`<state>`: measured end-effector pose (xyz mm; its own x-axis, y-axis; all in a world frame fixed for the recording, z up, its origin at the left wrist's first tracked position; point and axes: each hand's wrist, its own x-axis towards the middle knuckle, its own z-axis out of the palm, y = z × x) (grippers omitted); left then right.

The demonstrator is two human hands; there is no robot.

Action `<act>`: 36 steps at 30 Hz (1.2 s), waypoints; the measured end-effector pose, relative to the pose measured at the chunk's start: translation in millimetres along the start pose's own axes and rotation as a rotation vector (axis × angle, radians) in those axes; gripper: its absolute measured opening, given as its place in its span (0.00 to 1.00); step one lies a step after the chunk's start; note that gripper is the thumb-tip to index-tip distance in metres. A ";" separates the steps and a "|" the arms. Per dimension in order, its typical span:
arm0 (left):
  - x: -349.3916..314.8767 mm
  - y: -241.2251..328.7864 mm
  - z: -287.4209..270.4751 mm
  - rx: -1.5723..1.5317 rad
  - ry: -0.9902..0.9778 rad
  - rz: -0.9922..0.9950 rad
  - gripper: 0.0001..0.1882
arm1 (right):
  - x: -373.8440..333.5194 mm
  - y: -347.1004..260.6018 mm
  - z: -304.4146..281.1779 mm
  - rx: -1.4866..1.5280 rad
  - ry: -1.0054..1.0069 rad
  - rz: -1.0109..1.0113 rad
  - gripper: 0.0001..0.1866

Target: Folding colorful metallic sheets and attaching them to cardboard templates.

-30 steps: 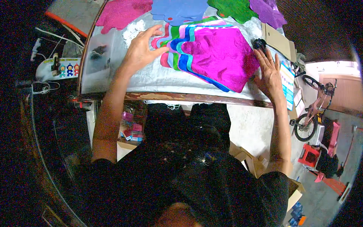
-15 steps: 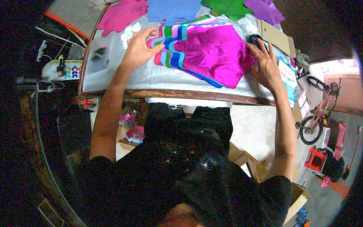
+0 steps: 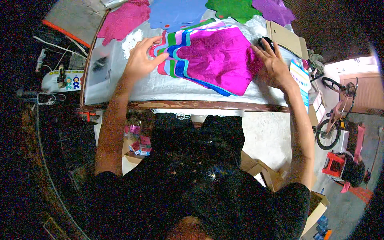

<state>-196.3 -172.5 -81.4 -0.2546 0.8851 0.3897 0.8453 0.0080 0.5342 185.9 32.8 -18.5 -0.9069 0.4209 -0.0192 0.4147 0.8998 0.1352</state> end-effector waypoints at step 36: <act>-26.3 2.7 -50.7 -0.304 -0.296 -0.053 0.33 | -8.4 -90.7 -2.8 0.642 0.167 0.130 0.41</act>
<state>-211.1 -219.3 -52.2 -0.1111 0.9829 0.1470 0.6465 -0.0409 0.7618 155.7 -52.7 -27.8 -0.8248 0.5531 0.1178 0.4358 0.7544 -0.4908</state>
